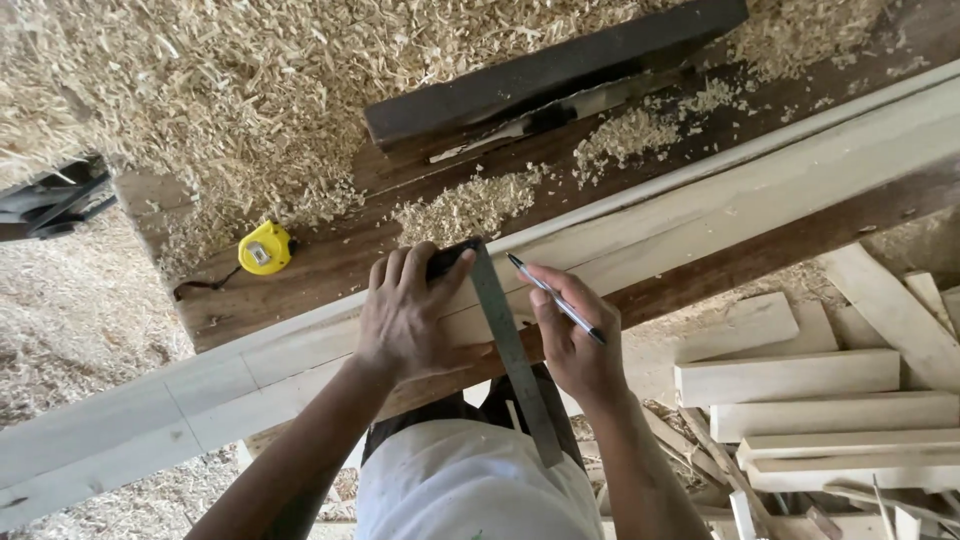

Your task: Marking measurement lines on wooden planks using a square and a pen in a woodworking area.

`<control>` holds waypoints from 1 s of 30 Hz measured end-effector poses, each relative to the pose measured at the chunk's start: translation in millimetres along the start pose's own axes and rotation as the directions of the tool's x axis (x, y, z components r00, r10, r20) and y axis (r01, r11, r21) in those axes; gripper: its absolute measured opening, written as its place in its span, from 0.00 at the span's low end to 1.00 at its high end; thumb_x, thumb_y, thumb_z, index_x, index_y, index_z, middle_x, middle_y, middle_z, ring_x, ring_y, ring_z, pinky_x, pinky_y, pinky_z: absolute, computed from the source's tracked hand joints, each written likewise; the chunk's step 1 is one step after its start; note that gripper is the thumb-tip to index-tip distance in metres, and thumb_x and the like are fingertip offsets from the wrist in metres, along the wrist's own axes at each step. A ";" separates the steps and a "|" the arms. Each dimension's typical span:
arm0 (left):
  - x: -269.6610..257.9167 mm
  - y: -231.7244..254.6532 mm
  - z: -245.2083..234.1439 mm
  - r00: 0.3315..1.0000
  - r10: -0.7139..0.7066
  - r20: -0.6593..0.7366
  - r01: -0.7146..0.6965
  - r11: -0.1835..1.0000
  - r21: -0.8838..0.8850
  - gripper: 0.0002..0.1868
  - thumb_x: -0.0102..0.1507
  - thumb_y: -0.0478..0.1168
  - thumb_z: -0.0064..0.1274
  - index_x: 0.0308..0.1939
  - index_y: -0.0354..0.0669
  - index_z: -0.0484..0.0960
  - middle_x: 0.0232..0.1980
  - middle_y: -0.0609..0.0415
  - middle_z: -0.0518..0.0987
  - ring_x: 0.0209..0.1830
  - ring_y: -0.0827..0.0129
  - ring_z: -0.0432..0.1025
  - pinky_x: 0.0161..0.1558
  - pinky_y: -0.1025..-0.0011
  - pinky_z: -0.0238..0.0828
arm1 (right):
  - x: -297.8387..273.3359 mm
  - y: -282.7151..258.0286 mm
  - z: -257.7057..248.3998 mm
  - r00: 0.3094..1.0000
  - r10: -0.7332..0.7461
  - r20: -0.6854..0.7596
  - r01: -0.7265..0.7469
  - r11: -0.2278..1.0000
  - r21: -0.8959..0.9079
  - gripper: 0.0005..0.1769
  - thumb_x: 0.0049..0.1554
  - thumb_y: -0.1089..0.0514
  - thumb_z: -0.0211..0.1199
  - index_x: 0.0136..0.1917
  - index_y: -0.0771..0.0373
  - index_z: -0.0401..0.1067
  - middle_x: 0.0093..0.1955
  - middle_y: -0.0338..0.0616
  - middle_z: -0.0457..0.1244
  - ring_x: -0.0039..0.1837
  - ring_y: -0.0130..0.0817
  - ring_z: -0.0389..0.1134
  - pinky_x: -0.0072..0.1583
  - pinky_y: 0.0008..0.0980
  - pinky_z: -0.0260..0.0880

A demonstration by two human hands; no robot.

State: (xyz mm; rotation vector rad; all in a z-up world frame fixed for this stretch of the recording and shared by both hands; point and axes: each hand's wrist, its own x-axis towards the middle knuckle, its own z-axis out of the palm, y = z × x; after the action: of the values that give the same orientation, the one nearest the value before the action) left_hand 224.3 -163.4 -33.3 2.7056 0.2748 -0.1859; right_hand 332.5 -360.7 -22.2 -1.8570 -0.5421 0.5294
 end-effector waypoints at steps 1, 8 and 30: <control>0.4 -0.2 -0.2 1.000 0.003 0.002 -0.003 1.000 0.008 0.63 0.37 0.74 0.70 0.70 0.50 0.71 0.61 0.37 0.66 0.59 0.44 0.63 0.59 0.47 0.60 | 1.0 -0.2 0.5 1.000 -0.005 0.011 0.005 1.000 -0.005 0.14 0.68 0.58 0.56 0.64 0.66 0.72 0.58 0.49 0.72 0.59 0.33 0.76 0.57 0.30 0.76; -0.5 -2.5 1.2 1.000 0.020 -0.006 -0.020 1.000 0.005 0.63 0.39 0.73 0.70 0.72 0.50 0.70 0.61 0.37 0.66 0.59 0.44 0.64 0.59 0.47 0.61 | 6.8 -7.8 3.1 1.000 -0.006 0.010 0.006 0.997 -0.074 0.13 0.67 0.60 0.57 0.62 0.64 0.73 0.56 0.46 0.72 0.54 0.31 0.75 0.50 0.28 0.75; -0.5 -1.7 4.0 1.000 0.015 -0.022 -0.015 1.000 -0.022 0.64 0.36 0.72 0.71 0.72 0.52 0.69 0.62 0.38 0.64 0.63 0.44 0.62 0.61 0.45 0.60 | 17.0 -1.4 8.1 0.986 -0.161 0.053 0.169 0.963 -0.210 0.12 0.68 0.56 0.58 0.60 0.63 0.75 0.55 0.46 0.72 0.59 0.40 0.75 0.59 0.38 0.75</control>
State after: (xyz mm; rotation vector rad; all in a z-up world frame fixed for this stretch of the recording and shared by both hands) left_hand 223.1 -163.6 -37.4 2.6885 0.2612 -0.1483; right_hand 341.1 -344.1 -25.3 -1.9859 -0.7968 0.4060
